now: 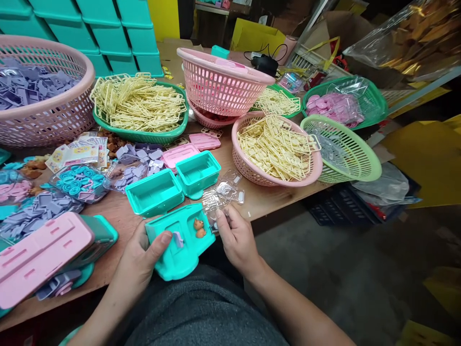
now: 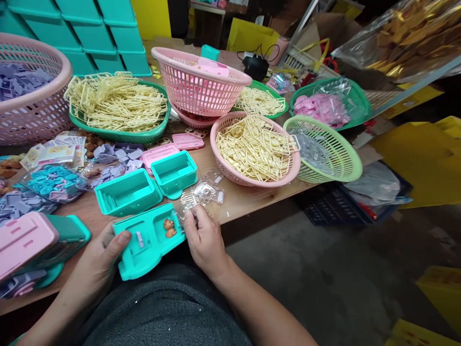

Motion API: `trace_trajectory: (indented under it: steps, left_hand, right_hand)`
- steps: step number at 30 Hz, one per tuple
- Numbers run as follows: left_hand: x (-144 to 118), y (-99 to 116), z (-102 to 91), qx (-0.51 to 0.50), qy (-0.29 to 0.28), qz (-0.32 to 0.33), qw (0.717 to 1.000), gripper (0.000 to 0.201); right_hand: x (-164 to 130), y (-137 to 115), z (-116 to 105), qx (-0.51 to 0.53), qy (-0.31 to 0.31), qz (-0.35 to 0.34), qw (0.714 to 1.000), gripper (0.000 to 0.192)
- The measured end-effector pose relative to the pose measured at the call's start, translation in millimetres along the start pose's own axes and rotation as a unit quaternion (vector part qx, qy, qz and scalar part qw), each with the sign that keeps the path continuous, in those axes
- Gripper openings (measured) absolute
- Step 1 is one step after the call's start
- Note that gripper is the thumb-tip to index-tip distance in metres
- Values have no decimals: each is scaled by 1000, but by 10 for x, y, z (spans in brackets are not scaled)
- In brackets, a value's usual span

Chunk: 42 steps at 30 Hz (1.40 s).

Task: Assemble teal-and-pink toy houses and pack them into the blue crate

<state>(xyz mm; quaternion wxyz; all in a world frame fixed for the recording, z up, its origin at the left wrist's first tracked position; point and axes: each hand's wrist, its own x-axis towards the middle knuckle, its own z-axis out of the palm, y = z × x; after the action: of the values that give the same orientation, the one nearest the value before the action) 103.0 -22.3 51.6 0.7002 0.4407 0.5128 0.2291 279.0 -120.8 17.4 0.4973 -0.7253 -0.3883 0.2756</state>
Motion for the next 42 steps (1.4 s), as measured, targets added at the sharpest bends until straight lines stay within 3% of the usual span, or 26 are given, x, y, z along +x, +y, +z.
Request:
trace_trajectory:
  steps: [9, 16, 19, 22, 25, 29, 32, 39, 42]
  left_hand:
    - [-6, -20, 3, 11, 11, 4, 1000, 74]
    - [-7, 5, 68, 51, 30, 54, 997, 68]
    - [51, -56, 8, 38, 20, 42, 998, 71]
    - [107, -117, -79, 19, -6, 26, 999, 76]
    - [121, -121, -130, 20, -28, 31, 999, 76]
    - [73, -46, -99, 38, -29, 44, 998, 73]
    - [17, -3, -46, 36, -14, 50, 998, 68]
    - [29, -84, -74, 54, -11, 75, 996, 64]
    - [61, -117, -116, 3, -22, 62, 998, 59]
  right_hand:
    - [-30, -49, 22, -27, 16, -16, 999, 31]
    - [-53, -86, 126, -157, 60, -67, 983, 25]
    - [-73, -108, 113, -178, 35, -72, 981, 27]
    - [-81, -134, 23, -122, -58, -62, 989, 36]
    - [-29, -135, -51, 62, -135, -7, 989, 48]
    - [125, -125, -13, 267, -233, 95, 930, 57]
    - [209, -137, 37, 289, -267, 112, 912, 61]
    - [256, -119, 35, 271, -266, 120, 917, 60]
    - [273, -121, 54, 260, -268, 115, 921, 56]
